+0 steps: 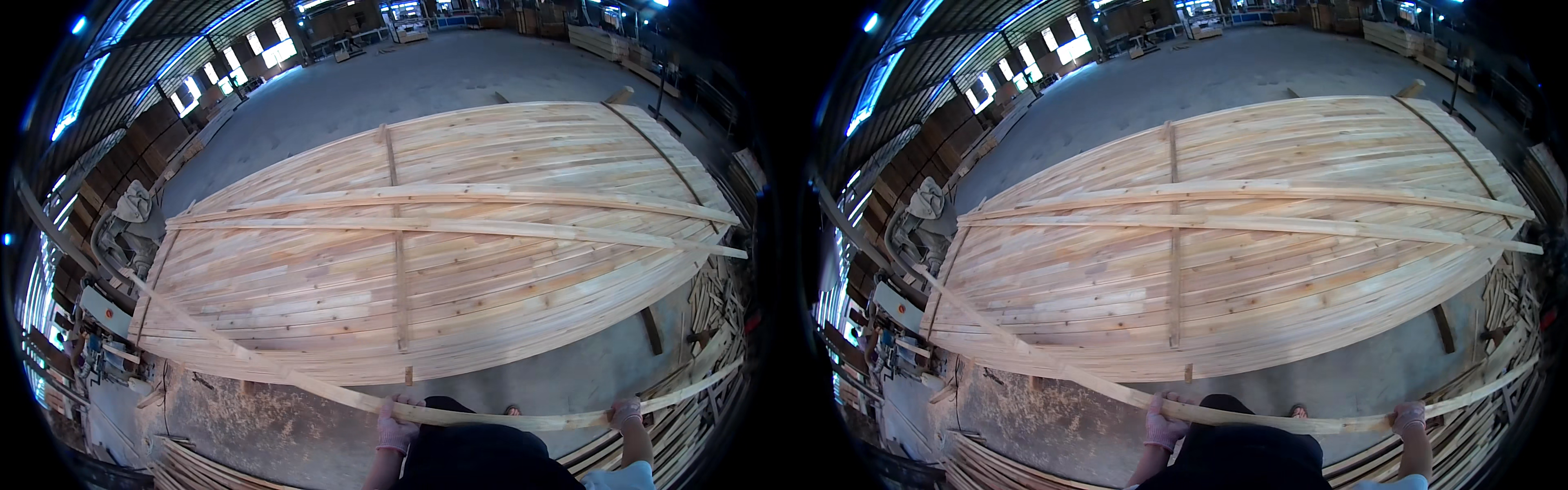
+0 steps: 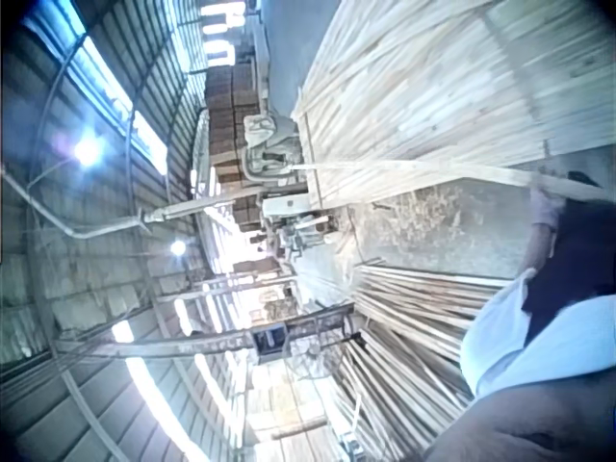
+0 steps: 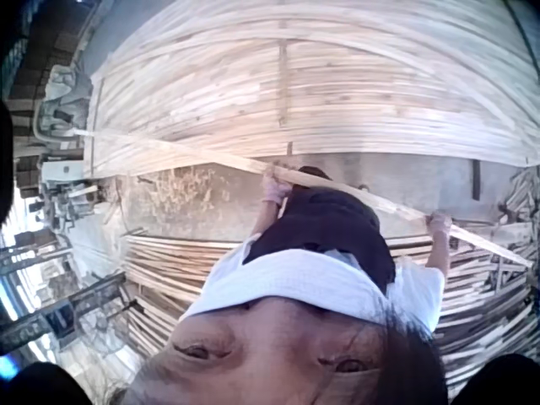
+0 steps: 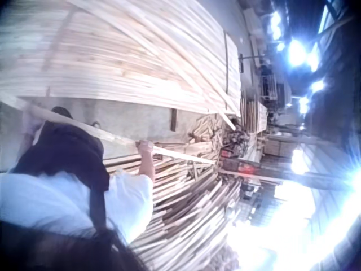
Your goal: The person picks up long wood strips from a large stack on a pallet and places them onto a separate pile on the floor.
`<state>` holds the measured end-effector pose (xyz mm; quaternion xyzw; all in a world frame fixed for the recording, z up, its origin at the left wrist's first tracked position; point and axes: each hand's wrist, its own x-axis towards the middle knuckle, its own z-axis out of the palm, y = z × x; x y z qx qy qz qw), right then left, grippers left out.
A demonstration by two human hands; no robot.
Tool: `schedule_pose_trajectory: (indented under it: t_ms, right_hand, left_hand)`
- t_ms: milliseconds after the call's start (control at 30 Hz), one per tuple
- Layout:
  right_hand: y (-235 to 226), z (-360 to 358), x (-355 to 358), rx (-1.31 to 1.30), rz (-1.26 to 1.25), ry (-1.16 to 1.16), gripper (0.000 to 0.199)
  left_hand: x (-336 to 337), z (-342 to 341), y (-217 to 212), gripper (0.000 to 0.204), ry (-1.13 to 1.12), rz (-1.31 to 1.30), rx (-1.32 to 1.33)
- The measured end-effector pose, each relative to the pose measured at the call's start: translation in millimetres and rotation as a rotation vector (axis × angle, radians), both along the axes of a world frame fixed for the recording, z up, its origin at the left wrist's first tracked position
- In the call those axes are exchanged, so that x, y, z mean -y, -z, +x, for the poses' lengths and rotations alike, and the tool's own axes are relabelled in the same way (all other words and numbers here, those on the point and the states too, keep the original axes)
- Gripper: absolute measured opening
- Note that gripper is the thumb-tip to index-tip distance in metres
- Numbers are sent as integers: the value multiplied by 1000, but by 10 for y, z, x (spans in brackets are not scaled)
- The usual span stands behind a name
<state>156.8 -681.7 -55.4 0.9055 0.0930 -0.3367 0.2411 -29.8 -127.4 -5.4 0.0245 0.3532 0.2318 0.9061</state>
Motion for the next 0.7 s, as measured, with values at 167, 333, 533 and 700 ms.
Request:
schedule_pose_trajectory:
  t_ms: [167, 333, 533, 700]
  right_hand:
    - [-49, 389, 101, -10, 27, -65, 27]
    - [62, 731, 173, -82, -24, -168, 29]
    - [205, 996, 324, -55, -40, -189, 29]
    - [3, 1174, 342, -55, -47, -257, 25]
  left_hand:
    - [326, 3, 28, 18, -38, 13, -118]
    - [592, -92, 144, 22, -26, 86, -156]
    - [852, -86, 228, 23, -107, 10, -60]
    - [965, -76, 429, 29, -139, -38, -21]
